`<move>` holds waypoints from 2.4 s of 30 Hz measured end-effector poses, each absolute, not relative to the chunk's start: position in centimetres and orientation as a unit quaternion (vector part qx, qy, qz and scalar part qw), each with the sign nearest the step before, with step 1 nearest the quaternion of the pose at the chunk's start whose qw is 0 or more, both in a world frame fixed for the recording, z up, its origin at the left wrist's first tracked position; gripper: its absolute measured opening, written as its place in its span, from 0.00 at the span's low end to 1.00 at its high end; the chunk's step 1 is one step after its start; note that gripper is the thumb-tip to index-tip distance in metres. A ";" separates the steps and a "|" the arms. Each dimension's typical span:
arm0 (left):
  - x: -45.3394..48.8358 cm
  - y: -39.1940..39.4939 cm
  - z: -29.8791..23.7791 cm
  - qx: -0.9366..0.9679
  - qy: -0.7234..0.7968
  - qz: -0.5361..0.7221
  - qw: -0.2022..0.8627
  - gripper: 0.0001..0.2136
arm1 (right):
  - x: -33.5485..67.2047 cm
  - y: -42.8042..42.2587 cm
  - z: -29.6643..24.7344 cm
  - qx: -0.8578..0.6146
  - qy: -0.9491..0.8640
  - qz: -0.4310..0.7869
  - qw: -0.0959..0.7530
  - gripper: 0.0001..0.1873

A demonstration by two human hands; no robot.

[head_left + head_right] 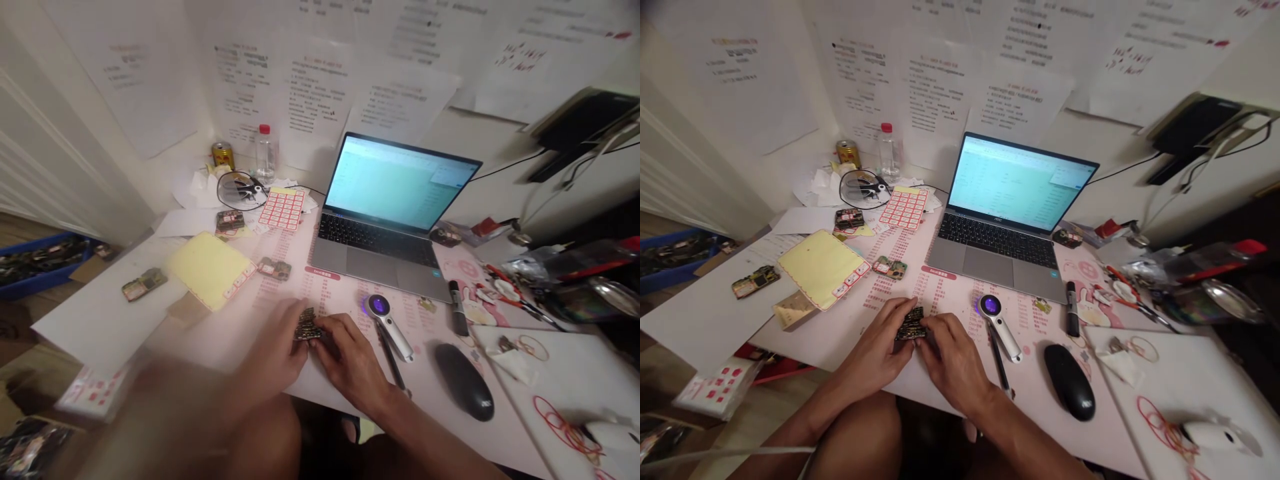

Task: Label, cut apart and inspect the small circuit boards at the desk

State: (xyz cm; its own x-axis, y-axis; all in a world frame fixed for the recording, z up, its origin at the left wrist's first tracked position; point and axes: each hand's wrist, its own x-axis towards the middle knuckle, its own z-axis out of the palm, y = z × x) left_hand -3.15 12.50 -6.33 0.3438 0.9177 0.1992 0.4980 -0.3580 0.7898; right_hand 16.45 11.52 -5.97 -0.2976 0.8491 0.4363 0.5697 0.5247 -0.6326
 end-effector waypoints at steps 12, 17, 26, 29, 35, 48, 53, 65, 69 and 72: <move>-3.0 12.5 -6.6 0.751 0.467 0.344 0.314 0.35 | 16.6 11.8 -6.0 -0.437 -0.795 0.175 0.382 0.17; -3.0 12.5 -6.5 0.752 0.473 0.336 0.314 0.35 | 16.6 11.9 -5.7 -0.430 -0.793 0.191 0.386 0.15; -2.9 12.5 -6.5 0.748 0.469 0.346 0.318 0.37 | 16.7 11.8 -5.7 -0.454 -0.784 0.231 0.355 0.28; -3.0 12.6 -6.5 0.749 0.468 0.344 0.321 0.36 | 16.6 11.8 -5.5 -0.451 -0.786 0.243 0.346 0.29; -3.0 12.6 -6.3 0.755 0.472 0.327 0.318 0.35 | 16.5 11.8 -5.4 -0.446 -0.784 0.242 0.359 0.22; -3.1 12.7 -6.6 0.761 0.464 0.331 0.309 0.34 | 16.8 11.4 -5.6 -0.429 -0.779 0.200 0.411 0.12; -3.1 12.8 -6.2 0.760 0.469 0.323 0.314 0.34 | 16.6 13.5 -4.5 -0.499 -0.684 0.332 0.415 0.09; -3.5 12.8 -7.1 0.770 0.505 0.275 0.277 0.42 | 16.5 18.5 -3.3 -0.552 -0.589 0.485 0.336 0.18; -3.4 13.0 -6.8 0.766 0.504 0.291 0.273 0.40 | 17.2 18.5 -3.5 -0.584 -0.547 0.463 0.383 0.22; -3.4 13.1 -6.6 0.763 0.504 0.301 0.270 0.33 | 19.4 18.4 -2.9 -0.604 -0.522 0.438 0.414 0.25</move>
State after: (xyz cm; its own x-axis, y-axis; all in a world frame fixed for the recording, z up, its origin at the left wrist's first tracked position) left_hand -3.43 13.09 -6.55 0.3103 0.9320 0.1876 0.6071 -0.3461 0.7153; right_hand 19.37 18.38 -2.90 0.0713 0.9928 -0.0965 0.2676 -0.1123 -0.9570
